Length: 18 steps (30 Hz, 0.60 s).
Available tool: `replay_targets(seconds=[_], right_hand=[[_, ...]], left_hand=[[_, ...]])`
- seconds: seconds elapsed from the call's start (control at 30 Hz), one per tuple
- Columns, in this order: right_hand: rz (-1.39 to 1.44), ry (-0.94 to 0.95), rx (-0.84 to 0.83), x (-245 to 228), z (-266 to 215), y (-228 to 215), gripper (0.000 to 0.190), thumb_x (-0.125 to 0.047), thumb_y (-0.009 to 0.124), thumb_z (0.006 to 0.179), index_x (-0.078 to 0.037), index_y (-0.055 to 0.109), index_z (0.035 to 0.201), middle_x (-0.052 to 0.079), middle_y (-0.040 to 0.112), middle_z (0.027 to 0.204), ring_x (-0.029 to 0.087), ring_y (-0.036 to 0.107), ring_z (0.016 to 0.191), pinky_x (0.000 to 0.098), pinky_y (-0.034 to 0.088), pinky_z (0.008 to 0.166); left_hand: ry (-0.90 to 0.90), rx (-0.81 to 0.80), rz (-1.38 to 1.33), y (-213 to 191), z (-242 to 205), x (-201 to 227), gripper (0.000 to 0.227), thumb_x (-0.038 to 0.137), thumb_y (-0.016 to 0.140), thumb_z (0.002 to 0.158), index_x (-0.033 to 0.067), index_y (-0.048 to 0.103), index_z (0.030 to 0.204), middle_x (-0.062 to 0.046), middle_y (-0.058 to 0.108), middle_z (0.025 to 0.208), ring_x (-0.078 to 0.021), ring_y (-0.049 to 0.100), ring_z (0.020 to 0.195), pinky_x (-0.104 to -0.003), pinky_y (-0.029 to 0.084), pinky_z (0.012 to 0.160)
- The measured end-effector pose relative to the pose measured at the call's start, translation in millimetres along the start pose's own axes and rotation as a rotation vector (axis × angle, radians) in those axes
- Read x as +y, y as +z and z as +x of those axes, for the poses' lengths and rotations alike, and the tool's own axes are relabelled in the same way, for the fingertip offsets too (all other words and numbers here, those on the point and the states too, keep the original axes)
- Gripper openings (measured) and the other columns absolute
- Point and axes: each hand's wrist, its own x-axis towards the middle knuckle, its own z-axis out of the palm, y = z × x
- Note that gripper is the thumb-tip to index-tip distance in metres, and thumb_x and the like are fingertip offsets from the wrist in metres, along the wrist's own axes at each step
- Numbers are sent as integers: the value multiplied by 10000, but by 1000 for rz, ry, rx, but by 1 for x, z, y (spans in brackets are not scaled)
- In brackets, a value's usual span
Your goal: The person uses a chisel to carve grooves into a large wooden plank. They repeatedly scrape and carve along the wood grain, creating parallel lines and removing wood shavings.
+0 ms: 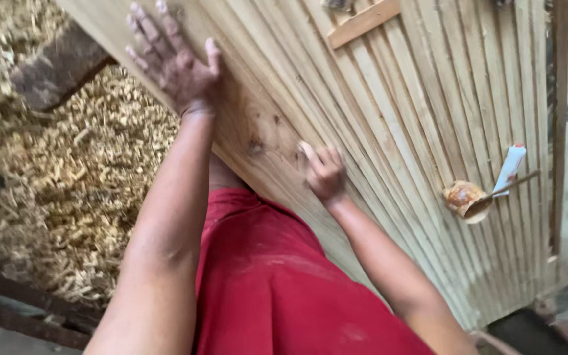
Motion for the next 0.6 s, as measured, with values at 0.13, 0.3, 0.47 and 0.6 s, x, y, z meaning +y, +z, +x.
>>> replay_targets(seconds=[0.13,0.3,0.47,0.6], right_hand=[[48,-8,35,-1,31,29,538,20,574,798,-28,696,1320,175,627,1005,386,566,949,505,486,844],[30,-35,145,-26,123,83,470,-47,596,859,-77,677,1321,155,657,1083,393,591,1078,513,483,946],[39,-4,132,-13,63,37,555,17,575,807,-117,681,1335,158,675,1123,393,594,1103,499,490,966],[-45,-8,74,-3,28,15,491,-7,637,850,-96,702,1329,144,662,1041,370,595,1025,511,494,905]], left_hand=[[-5,-18,-37,2,3,1,857,673,335,1051,180,120,1719,-146,21,1759,-306,38,1647,-542,49,1352],[33,67,-73,12,-4,-6,854,663,347,1040,158,168,1705,-152,56,1747,-321,55,1628,-566,41,1325],[38,131,-105,28,9,-5,846,670,332,1048,161,184,1708,-142,64,1753,-322,56,1626,-579,48,1324],[55,138,-125,31,17,-7,866,657,334,1032,145,180,1713,-167,28,1744,-335,26,1623,-579,28,1324]])
